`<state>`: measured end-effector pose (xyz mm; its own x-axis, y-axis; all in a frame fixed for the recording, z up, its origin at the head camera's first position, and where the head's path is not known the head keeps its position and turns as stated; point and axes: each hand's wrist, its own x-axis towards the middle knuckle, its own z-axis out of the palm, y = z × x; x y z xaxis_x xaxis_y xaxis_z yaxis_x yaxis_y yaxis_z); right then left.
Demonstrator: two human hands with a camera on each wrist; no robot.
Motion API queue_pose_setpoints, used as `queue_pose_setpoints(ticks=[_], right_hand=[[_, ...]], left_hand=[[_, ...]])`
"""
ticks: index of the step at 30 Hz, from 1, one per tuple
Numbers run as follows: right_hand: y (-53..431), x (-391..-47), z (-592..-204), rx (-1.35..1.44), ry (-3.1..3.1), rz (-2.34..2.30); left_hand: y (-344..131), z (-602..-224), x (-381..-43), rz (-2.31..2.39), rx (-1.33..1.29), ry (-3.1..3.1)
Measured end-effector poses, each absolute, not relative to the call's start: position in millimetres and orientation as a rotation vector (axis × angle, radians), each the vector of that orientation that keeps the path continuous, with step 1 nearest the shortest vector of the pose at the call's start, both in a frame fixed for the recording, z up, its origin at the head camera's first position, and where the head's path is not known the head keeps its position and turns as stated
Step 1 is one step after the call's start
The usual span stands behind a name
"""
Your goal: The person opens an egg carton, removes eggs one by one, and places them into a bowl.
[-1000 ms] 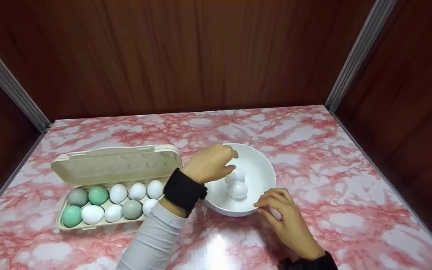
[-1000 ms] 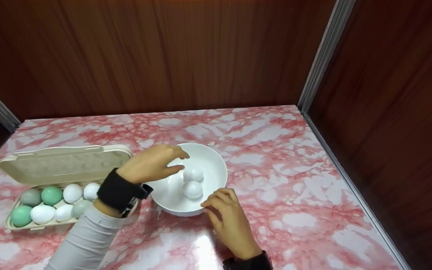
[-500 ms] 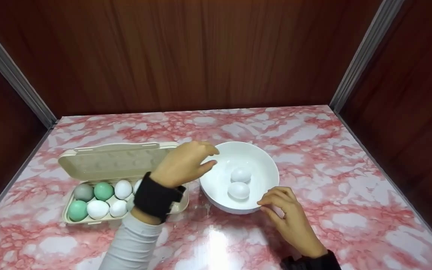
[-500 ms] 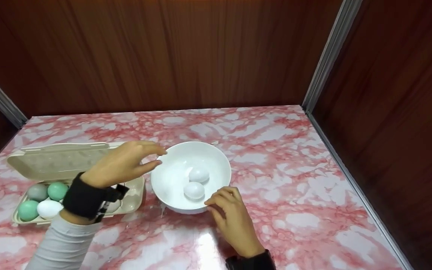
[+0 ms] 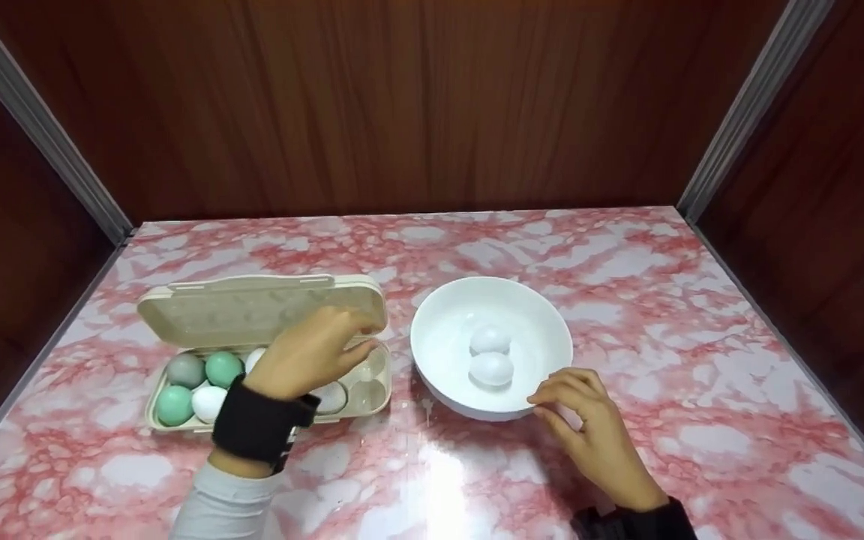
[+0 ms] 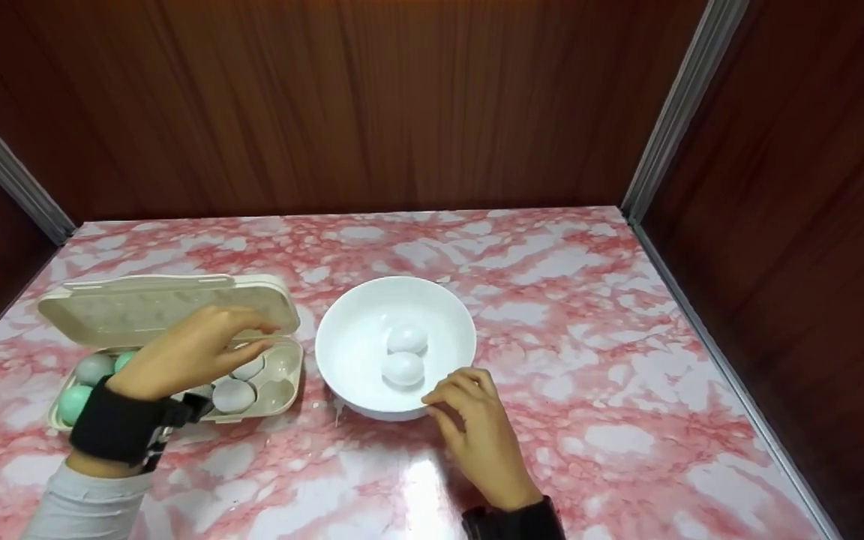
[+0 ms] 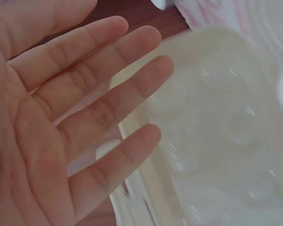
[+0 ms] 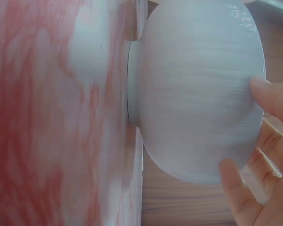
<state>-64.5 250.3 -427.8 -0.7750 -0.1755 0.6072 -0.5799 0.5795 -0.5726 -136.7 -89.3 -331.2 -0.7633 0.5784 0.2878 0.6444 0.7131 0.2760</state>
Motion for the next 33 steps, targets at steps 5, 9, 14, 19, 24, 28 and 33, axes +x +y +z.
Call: queue_pose_setpoints(ticks=[5,9,14,19,24,28,33], right_hand=[[246,-65,-428,0.625,-2.315,1.095],[245,-65,-430,0.656,-2.324,1.093],[252,-64,-426,0.631,-2.288,1.089],[251,-64,-426,0.645,-2.276,1.078],[251,-63,-427,0.643,-2.288,1.076],[252,-63,-426,0.637,-2.294,1.073],[253,-63,-425,0.634,-2.304,1.058]], left_hand=[[-120,-343,-122,-0.577,-0.855,-2.811],[-138,-357,-113,-0.625,-0.789,-2.874],[-137,-373,-113,-0.667,-0.803,-2.895],[-136,-386,-109,-0.59,-0.799,-2.886],[-131,-392,-109,-0.523,-0.827,-2.852],[-127,-393,-111,-0.454,-0.846,-2.826],[-124,-393,-113,-0.413,-0.838,-2.837]])
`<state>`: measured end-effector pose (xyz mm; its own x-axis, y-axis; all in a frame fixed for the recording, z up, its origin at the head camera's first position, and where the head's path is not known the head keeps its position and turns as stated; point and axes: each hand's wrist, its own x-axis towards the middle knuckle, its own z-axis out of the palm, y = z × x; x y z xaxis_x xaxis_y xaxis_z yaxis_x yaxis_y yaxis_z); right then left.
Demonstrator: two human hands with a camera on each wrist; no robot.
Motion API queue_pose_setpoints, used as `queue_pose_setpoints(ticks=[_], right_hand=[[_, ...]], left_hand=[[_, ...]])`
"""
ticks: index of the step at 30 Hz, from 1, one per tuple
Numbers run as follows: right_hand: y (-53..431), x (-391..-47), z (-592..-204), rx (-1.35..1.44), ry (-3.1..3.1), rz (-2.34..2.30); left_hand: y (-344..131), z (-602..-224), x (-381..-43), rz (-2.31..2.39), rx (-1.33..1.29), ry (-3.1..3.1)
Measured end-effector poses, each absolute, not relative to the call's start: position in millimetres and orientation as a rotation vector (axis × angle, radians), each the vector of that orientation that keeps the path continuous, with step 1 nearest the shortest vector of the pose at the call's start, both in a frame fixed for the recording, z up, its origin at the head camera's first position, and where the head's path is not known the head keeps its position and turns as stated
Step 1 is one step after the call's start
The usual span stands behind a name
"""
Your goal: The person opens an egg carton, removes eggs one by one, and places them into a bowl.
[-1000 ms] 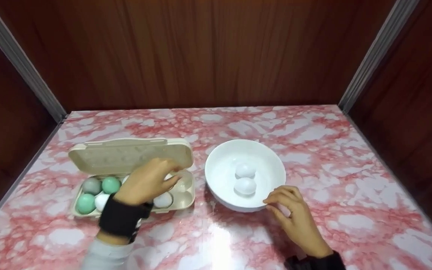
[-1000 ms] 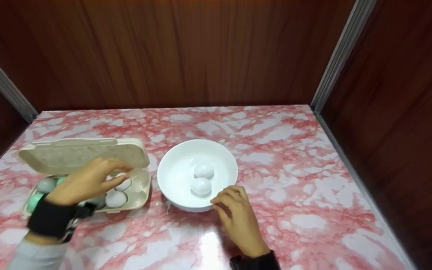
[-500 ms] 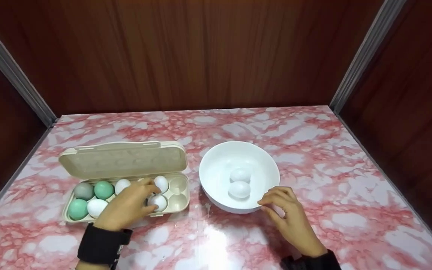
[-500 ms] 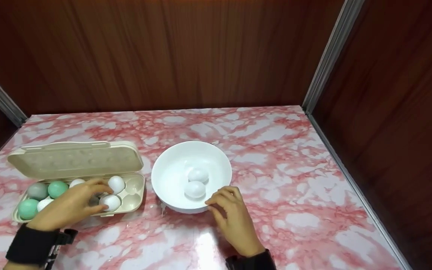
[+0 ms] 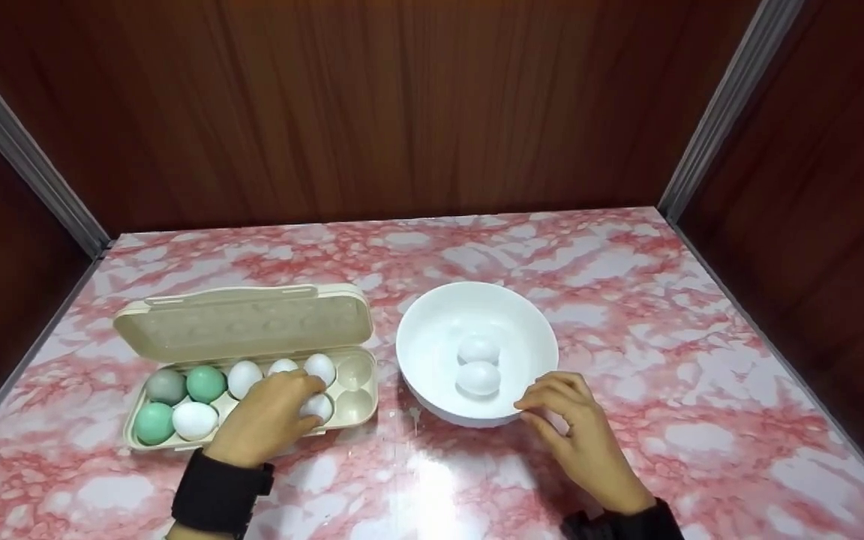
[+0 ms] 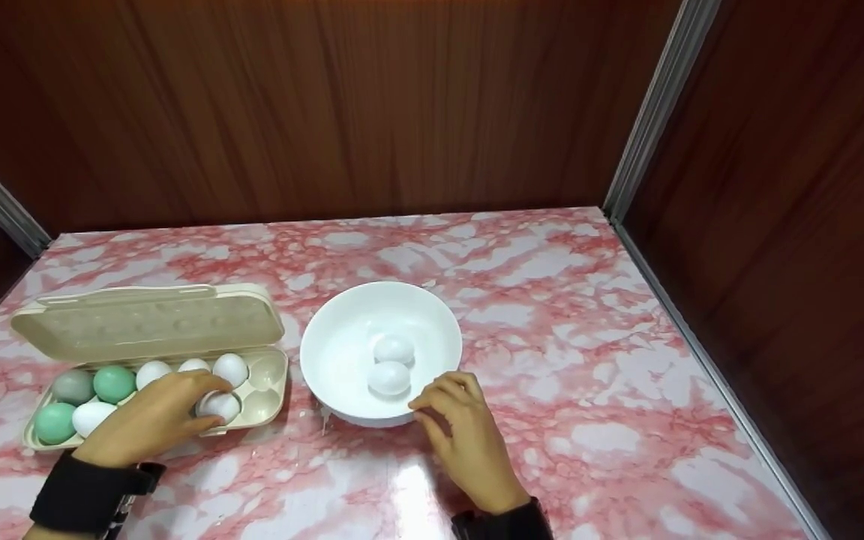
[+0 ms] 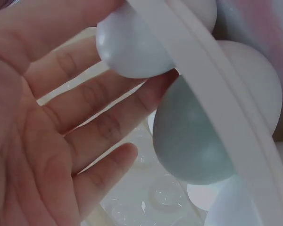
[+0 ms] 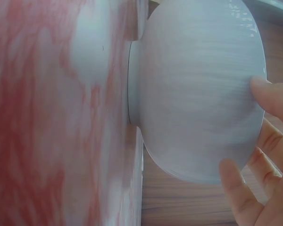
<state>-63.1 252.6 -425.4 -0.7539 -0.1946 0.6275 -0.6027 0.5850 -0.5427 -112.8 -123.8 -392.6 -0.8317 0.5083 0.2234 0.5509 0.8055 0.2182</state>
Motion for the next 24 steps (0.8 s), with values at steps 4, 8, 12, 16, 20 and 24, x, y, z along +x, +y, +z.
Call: queue_pose_setpoints(ticks=[4,8,12,16,20,24], right_hand=[[253,-63,-426,0.624,-2.315,1.067],[253,-63,-426,0.614,-2.322,1.074],[253,-62,-427,0.624,-2.319,1.058],[254,-62,-426,0.624,-2.329,1.044],[254,-62,-426,0.614,-2.343,1.041],[252,-63,-426,0.62,-2.335,1.051]], left_hand=[[-124,-392,-113,-0.44,-0.867,-2.853],[-124,-391,-114,-0.45,-0.905,-2.844],[-124,-391,-113,-0.456,-0.916,-2.831],[-126,-389,-111,-0.46,-0.902,-2.815],[-129,-387,-110,-0.469,-0.903,-2.777],[-134,-383,-109,-0.476,-0.917,-2.753]])
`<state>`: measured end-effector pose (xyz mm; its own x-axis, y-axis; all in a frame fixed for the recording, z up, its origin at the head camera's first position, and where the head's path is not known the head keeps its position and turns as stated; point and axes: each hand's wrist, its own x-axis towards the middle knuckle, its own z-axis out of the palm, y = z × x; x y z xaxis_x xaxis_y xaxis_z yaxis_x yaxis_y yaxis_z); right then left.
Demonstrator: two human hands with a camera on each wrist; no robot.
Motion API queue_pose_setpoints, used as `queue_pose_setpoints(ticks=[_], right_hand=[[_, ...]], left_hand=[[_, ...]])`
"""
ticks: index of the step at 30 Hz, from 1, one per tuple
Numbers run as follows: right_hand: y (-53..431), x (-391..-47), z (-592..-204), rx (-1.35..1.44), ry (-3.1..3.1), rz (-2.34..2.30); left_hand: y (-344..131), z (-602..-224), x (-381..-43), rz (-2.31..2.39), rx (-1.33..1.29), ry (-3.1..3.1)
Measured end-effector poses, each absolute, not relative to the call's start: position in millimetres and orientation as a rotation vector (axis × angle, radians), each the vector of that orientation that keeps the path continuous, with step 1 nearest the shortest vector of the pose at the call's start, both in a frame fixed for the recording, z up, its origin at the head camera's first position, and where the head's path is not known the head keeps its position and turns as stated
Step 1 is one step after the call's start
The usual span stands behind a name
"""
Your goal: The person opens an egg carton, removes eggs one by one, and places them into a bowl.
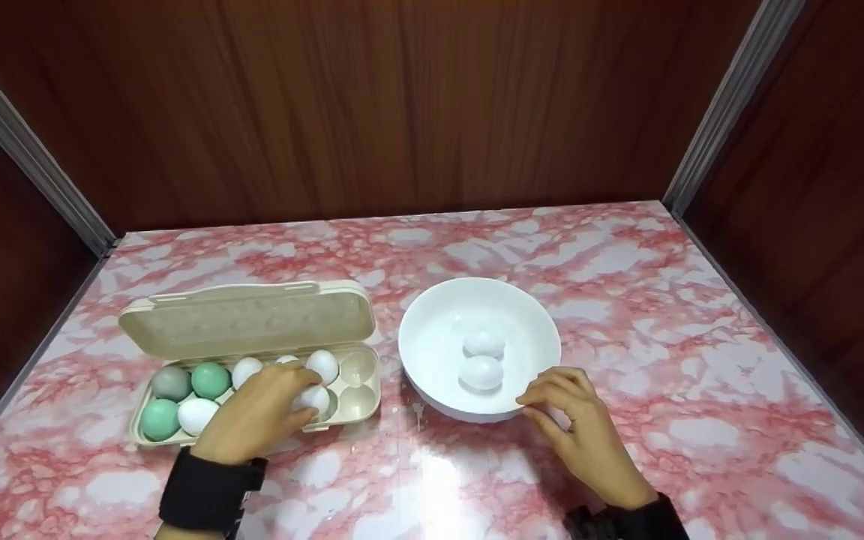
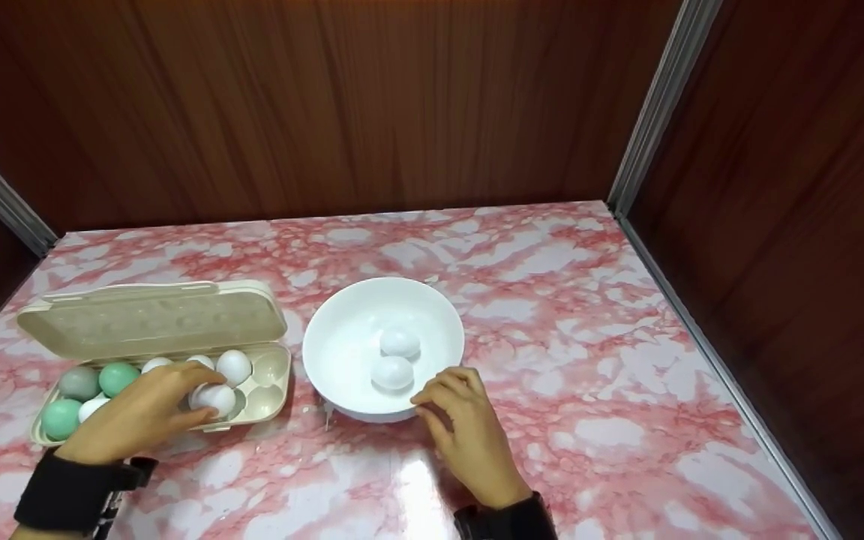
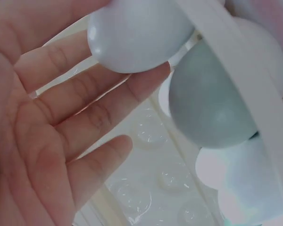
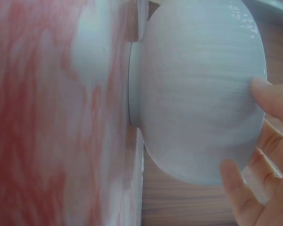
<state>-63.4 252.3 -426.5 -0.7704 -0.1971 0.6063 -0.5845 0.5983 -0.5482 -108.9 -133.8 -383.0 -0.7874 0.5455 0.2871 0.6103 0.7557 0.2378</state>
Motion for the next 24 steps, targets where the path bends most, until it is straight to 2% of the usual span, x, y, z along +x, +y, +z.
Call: queue_pose_setpoints(ticks=[10,24], right_hand=[[252,-65,-426,0.612,-2.336,1.069],[253,-64,-427,0.607,-2.344,1.051]], left_hand=[[-132,-362,-107,-0.53,-0.86,-2.836],[-109,-339,-114,-0.552,-0.958,-2.766]])
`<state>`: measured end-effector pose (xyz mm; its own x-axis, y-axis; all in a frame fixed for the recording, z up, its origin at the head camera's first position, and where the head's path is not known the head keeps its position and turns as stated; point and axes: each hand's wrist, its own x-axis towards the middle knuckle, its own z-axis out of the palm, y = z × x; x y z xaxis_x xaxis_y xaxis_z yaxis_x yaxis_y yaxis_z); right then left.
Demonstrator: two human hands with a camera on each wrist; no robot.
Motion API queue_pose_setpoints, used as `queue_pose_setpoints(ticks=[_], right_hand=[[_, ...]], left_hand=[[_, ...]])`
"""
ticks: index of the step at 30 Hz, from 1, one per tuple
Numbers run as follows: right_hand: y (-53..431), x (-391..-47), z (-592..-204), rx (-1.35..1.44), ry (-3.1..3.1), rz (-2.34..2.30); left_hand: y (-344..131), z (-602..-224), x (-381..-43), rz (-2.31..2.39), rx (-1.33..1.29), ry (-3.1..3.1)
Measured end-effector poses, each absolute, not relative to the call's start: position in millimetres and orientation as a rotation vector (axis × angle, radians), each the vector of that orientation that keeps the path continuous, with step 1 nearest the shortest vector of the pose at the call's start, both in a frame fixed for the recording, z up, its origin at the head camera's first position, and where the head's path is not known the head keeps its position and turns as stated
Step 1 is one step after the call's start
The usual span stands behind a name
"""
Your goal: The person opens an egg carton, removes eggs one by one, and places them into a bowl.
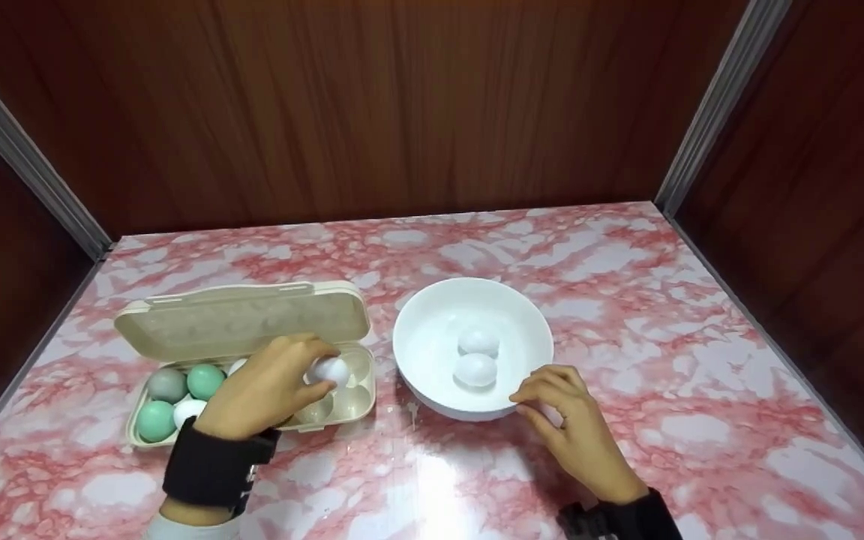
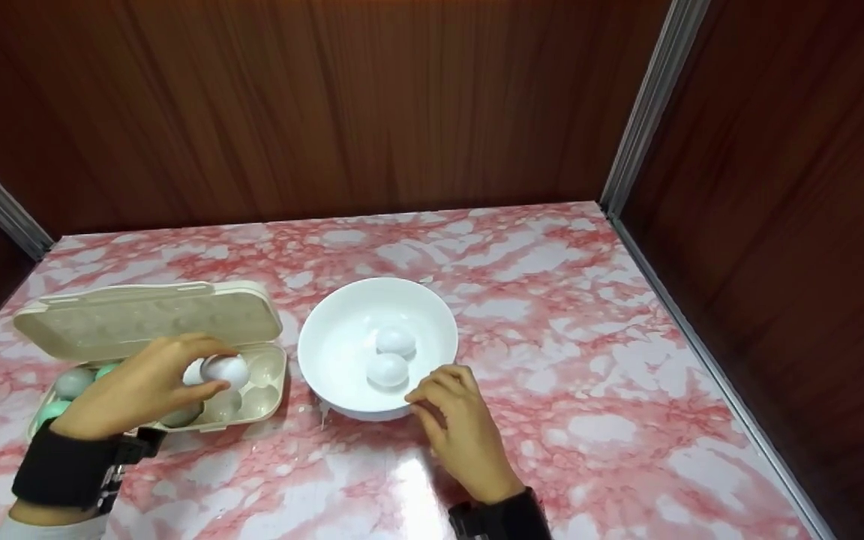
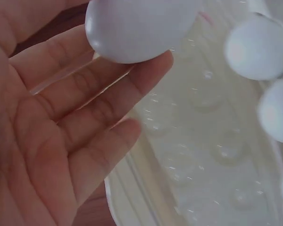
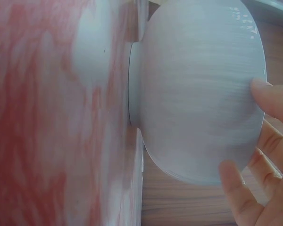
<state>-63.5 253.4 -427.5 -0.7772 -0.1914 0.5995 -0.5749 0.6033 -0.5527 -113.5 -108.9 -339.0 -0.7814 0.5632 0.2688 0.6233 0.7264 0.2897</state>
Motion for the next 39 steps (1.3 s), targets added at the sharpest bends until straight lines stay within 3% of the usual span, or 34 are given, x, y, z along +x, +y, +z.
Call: queue_pose_setpoints(ticks=[39], right_hand=[[253,-63,-427,0.594,-2.355,1.022]], left_hand=[[-10,-299,-165,-0.607,-1.333,-2.717]])
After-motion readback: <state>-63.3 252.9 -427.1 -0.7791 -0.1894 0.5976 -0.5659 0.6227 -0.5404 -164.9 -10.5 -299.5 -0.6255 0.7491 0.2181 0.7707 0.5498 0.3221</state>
